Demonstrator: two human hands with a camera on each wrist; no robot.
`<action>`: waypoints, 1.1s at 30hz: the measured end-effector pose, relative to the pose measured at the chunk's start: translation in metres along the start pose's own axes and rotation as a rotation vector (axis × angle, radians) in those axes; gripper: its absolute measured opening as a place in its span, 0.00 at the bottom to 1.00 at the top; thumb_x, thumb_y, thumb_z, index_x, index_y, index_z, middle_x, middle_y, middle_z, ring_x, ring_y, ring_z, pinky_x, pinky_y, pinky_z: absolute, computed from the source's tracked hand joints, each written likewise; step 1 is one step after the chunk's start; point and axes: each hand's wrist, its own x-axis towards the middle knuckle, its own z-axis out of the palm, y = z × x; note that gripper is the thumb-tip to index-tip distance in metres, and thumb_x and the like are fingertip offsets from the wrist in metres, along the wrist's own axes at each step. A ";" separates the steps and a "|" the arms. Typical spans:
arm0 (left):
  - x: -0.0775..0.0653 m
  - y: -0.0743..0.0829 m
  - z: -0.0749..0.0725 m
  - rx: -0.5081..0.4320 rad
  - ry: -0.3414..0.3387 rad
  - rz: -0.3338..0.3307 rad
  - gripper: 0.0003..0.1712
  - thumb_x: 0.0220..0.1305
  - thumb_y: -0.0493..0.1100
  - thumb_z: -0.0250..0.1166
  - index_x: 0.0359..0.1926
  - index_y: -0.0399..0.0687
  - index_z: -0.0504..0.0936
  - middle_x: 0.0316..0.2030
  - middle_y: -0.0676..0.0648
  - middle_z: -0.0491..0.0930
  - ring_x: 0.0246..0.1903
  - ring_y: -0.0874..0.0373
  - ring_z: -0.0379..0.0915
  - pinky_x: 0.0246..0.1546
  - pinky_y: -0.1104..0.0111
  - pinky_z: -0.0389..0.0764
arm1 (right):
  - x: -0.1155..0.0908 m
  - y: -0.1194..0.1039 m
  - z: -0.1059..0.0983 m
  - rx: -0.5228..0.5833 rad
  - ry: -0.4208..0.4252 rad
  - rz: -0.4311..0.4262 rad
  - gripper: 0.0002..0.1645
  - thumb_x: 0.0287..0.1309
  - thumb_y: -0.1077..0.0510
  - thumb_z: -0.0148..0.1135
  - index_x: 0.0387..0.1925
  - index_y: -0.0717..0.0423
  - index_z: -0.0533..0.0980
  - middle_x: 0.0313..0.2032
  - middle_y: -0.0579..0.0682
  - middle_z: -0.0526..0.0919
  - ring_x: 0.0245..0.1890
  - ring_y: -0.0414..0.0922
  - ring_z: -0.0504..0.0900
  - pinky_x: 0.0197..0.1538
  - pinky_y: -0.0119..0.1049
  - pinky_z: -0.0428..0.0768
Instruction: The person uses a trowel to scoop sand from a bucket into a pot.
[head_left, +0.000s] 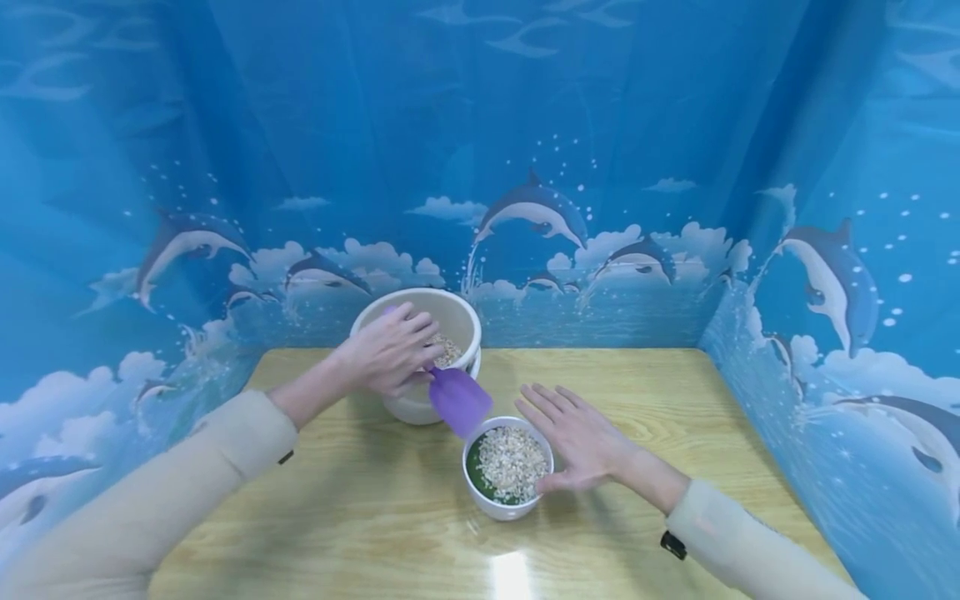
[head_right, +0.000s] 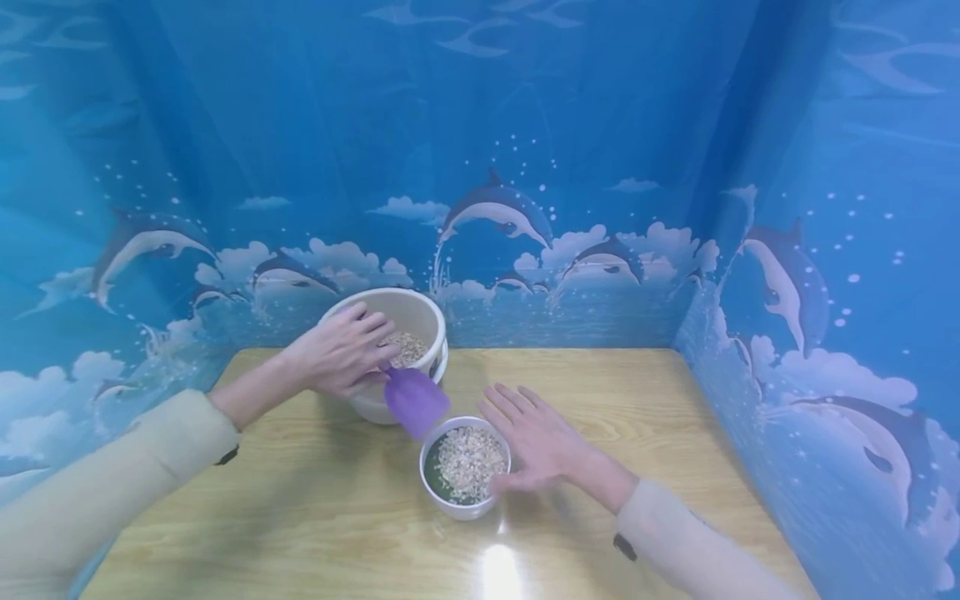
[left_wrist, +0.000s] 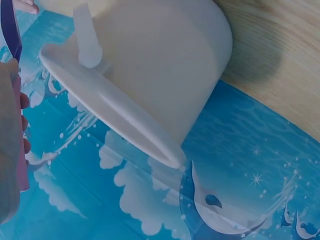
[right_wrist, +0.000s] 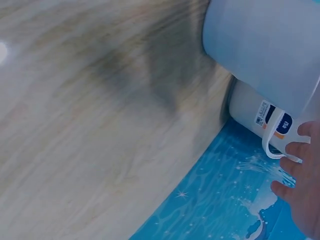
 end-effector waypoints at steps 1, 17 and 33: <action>0.000 -0.002 0.000 -0.002 0.002 -0.003 0.23 0.69 0.67 0.63 0.47 0.55 0.80 0.47 0.47 0.84 0.45 0.51 0.74 0.47 0.57 0.75 | 0.003 0.000 -0.001 -0.002 -0.002 0.003 0.73 0.56 0.08 0.40 0.81 0.60 0.56 0.81 0.63 0.59 0.81 0.62 0.62 0.79 0.62 0.64; -0.011 -0.034 0.000 0.000 -0.055 -0.056 0.23 0.71 0.65 0.62 0.47 0.53 0.79 0.44 0.46 0.81 0.47 0.49 0.73 0.50 0.54 0.74 | 0.044 0.005 -0.019 0.010 0.024 0.102 0.71 0.60 0.08 0.26 0.83 0.58 0.52 0.84 0.62 0.49 0.83 0.62 0.55 0.81 0.63 0.58; -0.031 -0.065 0.010 -0.002 -0.093 -0.177 0.25 0.71 0.63 0.64 0.50 0.48 0.81 0.48 0.41 0.81 0.46 0.46 0.72 0.47 0.54 0.72 | 0.090 0.010 -0.029 0.041 0.000 0.186 0.79 0.49 0.04 0.11 0.85 0.54 0.47 0.85 0.59 0.45 0.85 0.60 0.50 0.83 0.61 0.55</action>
